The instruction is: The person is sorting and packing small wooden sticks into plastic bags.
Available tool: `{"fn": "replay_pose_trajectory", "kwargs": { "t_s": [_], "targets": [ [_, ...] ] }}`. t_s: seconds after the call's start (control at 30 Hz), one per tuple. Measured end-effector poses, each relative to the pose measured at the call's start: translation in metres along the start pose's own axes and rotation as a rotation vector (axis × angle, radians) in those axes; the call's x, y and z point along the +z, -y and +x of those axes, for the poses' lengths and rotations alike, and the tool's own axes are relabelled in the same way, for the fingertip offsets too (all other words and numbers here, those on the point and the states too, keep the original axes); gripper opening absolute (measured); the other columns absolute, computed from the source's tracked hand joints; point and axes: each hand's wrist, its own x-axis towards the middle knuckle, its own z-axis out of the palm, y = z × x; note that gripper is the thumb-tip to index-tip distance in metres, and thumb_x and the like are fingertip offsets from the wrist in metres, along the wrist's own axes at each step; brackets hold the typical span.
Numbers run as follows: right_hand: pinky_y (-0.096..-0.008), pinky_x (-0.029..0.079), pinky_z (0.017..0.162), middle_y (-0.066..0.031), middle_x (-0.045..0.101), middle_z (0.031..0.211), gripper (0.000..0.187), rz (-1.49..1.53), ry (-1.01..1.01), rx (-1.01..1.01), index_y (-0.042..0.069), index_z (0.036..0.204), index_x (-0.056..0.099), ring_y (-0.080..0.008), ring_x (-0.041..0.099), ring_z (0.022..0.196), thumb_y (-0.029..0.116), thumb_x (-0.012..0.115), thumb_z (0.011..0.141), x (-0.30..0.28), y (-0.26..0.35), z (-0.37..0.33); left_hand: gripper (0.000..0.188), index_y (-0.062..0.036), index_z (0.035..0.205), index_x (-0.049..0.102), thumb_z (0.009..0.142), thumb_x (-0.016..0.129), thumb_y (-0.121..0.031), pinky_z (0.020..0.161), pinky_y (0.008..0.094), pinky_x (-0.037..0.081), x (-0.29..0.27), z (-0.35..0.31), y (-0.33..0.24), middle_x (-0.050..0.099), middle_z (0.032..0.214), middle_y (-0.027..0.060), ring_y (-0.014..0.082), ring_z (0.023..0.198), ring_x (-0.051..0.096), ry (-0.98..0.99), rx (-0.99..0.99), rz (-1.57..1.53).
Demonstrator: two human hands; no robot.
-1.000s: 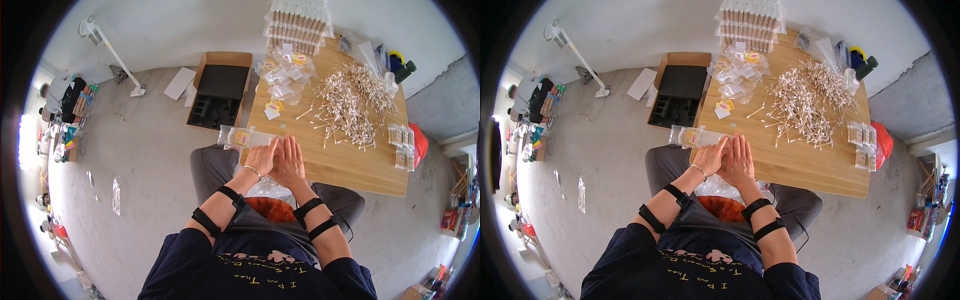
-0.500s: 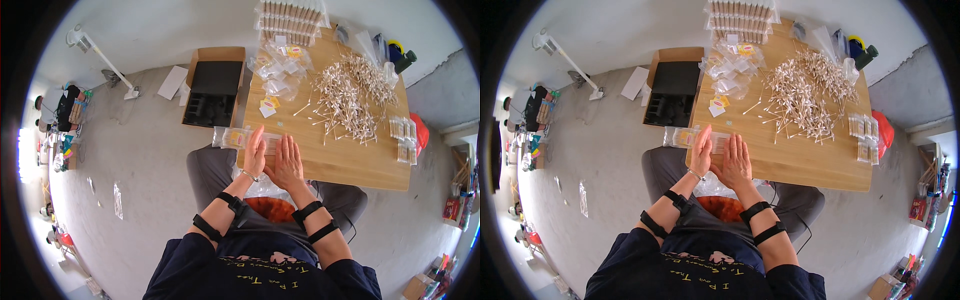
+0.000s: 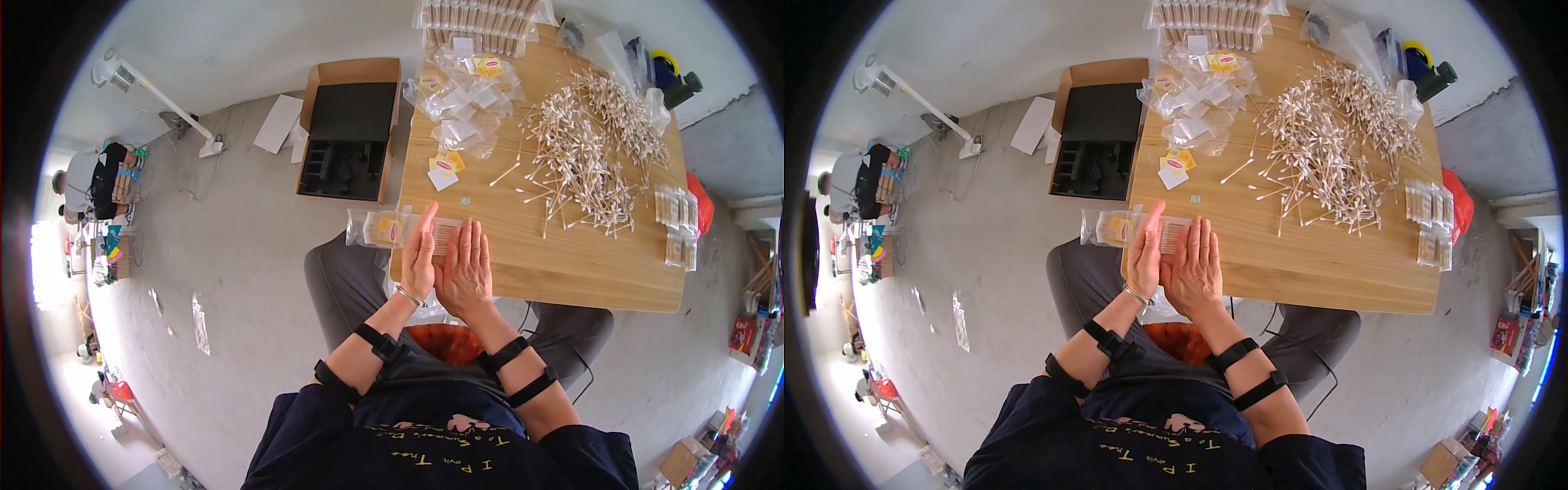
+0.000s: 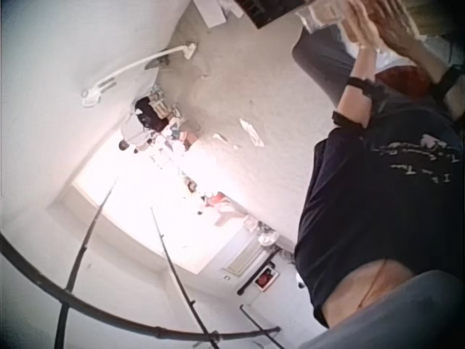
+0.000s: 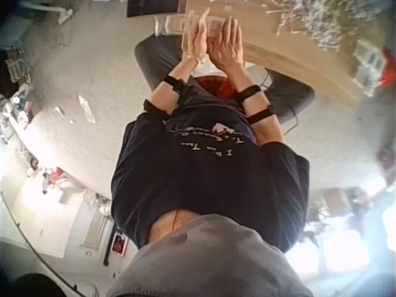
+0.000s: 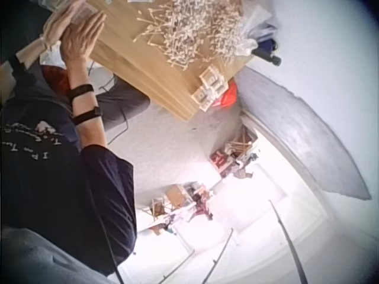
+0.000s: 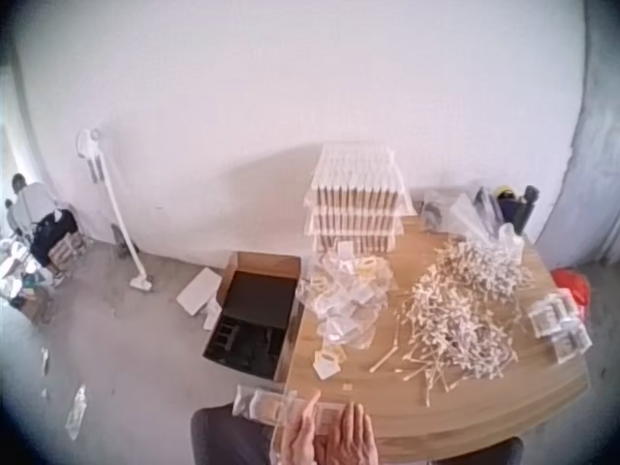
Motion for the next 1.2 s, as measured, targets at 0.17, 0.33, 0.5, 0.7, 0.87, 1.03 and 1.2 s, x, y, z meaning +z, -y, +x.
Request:
{"fn": "replay_pose_trajectory", "kwargs": {
  "t_s": [0.17, 0.33, 0.5, 0.7, 0.87, 1.03, 1.2],
  "targets": [
    [-0.0513, 0.016, 0.121, -0.033, 0.026, 0.154, 0.072, -0.019, -0.015, -0.002, -0.014, 0.143, 0.033, -0.046, 0.021, 0.147, 0.037, 0.046, 0.096, -0.001, -0.001, 0.003, 0.059, 0.0049, 0.149, 0.035, 0.108, 0.036, -0.038, 0.121, 0.0392, 0.018, 0.005, 0.004, -0.008, 0.035, 0.156, 0.0173, 0.0255, 0.147, 0.027, -0.017, -0.009, 0.031],
    [-0.0502, 0.016, 0.121, -0.032, 0.026, 0.155, 0.071, -0.015, -0.013, 0.002, -0.014, 0.144, 0.033, -0.044, 0.021, 0.147, 0.037, 0.046, 0.095, -0.001, 0.0, 0.004, 0.058, 0.0047, 0.148, 0.036, 0.108, 0.037, -0.037, 0.12, 0.0391, 0.022, 0.001, 0.007, -0.007, 0.037, 0.155, 0.0184, 0.0282, 0.146, 0.031, 0.001, -0.018, 0.086],
    [-0.0488, 0.015, 0.121, -0.031, 0.025, 0.156, 0.071, 0.025, 0.01, 0.013, -0.014, 0.144, 0.032, -0.043, 0.02, 0.148, 0.037, 0.045, 0.096, -0.006, 0.002, 0.0, 0.058, 0.0047, 0.148, 0.036, 0.108, 0.035, -0.037, 0.121, 0.0395, 0.019, -0.001, 0.003, -0.006, 0.035, 0.155, 0.0171, 0.0258, 0.146, 0.028, 0.026, -0.032, 0.052],
    [-0.0482, 0.014, 0.122, -0.0301, 0.023, 0.156, 0.071, -0.026, -0.001, 0.026, -0.012, 0.145, 0.032, -0.0422, 0.019, 0.148, 0.037, 0.044, 0.097, 0.0, 0.002, 0.001, 0.058, 0.0043, 0.148, 0.036, 0.108, 0.034, -0.037, 0.122, 0.0392, 0.019, 0.0, 0.004, 0.0, 0.036, 0.155, 0.0168, 0.0258, 0.146, 0.029, -0.014, -0.014, 0.111],
    [-0.0474, 0.013, 0.122, -0.0287, 0.024, 0.157, 0.069, -0.041, 0.006, 0.044, -0.011, 0.146, 0.032, -0.0404, 0.018, 0.149, 0.037, 0.042, 0.097, 0.003, 0.004, 0.01, 0.055, 0.0047, 0.146, 0.04, 0.109, 0.035, -0.036, 0.12, 0.0378, 0.023, 0.003, 0.013, -0.003, 0.041, 0.153, 0.0169, 0.025, 0.145, 0.033, -0.074, -0.02, 0.035],
    [-0.0468, 0.012, 0.123, -0.0272, 0.024, 0.157, 0.069, -0.009, -0.019, 0.039, -0.009, 0.148, 0.03, -0.0388, 0.017, 0.15, 0.036, 0.04, 0.097, 0.01, 0.015, 0.025, 0.056, 0.004, 0.147, 0.04, 0.109, 0.035, -0.037, 0.121, 0.0392, 0.021, -0.018, 0.03, 0.002, 0.039, 0.154, 0.0149, 0.0238, 0.145, 0.032, -0.056, -0.002, 0.024],
    [-0.046, 0.011, 0.123, -0.0264, 0.025, 0.157, 0.069, -0.01, -0.022, 0.009, -0.008, 0.148, 0.029, -0.038, 0.017, 0.15, 0.038, 0.04, 0.097, 0.011, 0.009, 0.023, 0.054, 0.0016, 0.142, 0.048, 0.108, 0.036, -0.038, 0.114, 0.0368, 0.032, -0.012, 0.027, -0.001, 0.051, 0.145, 0.0169, 0.0278, 0.138, 0.044, -0.101, 0.09, 0.273]
  ]
}}
